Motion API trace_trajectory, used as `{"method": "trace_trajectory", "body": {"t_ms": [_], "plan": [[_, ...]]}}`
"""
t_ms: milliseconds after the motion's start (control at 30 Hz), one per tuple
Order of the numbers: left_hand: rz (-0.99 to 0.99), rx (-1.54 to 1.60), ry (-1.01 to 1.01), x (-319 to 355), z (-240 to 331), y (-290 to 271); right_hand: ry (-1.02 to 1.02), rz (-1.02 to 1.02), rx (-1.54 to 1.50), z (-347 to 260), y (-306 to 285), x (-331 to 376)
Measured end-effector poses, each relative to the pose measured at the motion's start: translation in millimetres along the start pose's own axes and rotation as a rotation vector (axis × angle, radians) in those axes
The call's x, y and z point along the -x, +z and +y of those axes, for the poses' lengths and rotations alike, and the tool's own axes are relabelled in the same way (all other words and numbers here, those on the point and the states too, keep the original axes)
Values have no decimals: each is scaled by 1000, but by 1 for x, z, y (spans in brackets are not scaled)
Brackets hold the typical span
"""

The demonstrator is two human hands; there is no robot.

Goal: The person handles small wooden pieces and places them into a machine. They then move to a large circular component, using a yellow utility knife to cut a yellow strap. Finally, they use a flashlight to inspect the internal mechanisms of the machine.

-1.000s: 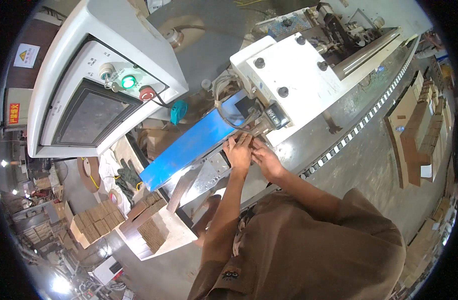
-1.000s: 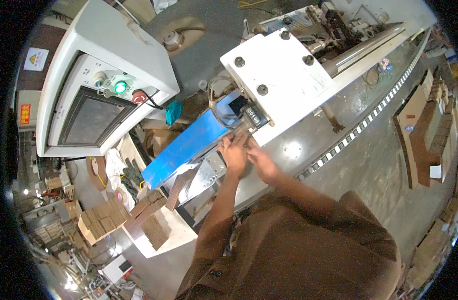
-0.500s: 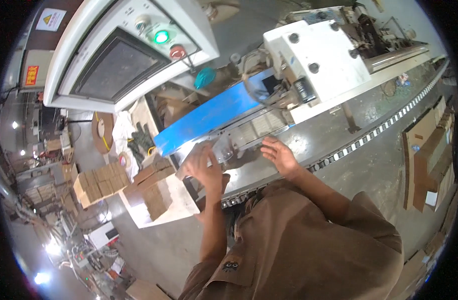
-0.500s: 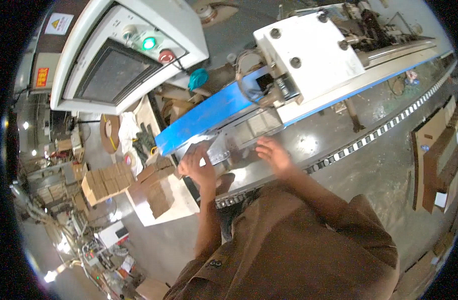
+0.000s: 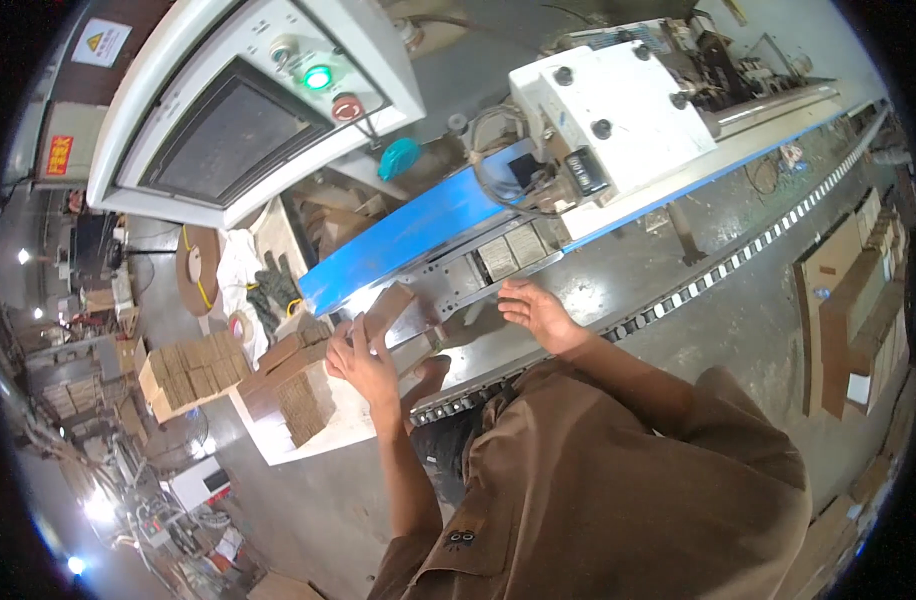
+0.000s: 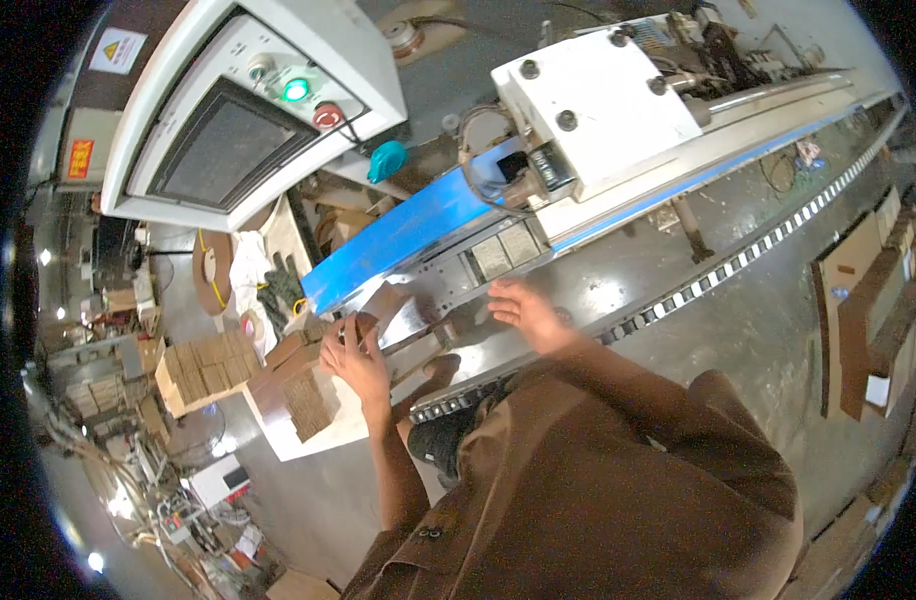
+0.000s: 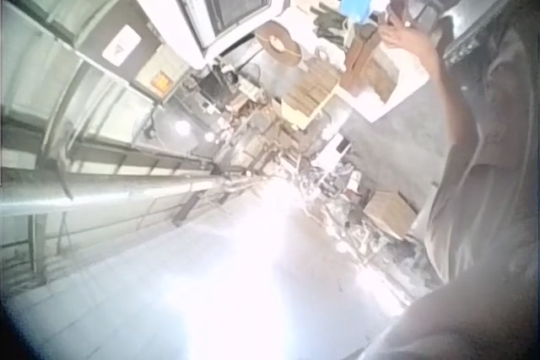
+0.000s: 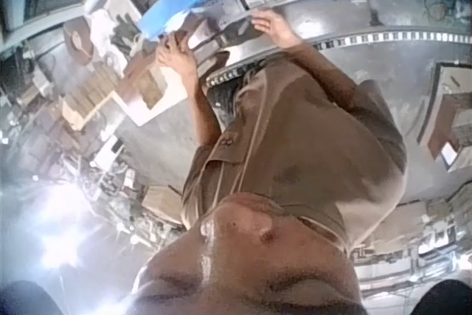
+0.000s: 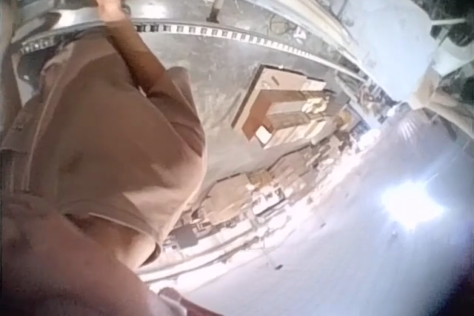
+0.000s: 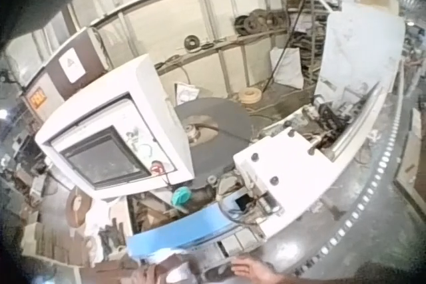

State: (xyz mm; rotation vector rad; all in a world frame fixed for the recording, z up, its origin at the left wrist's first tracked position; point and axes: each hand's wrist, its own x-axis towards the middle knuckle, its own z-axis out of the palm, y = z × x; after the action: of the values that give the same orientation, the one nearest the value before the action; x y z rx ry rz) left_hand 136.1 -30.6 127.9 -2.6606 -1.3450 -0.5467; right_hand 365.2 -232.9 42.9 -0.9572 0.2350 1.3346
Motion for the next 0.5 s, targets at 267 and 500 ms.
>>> {"method": "trace_trajectory", "body": {"t_ms": [267,500], "plan": [[-94,279,235,4,115,79,14,127,-43,4,-22,-10],[-42,336,267,-13,135,161,-33,16,-80,-5,-17,-49]]}}
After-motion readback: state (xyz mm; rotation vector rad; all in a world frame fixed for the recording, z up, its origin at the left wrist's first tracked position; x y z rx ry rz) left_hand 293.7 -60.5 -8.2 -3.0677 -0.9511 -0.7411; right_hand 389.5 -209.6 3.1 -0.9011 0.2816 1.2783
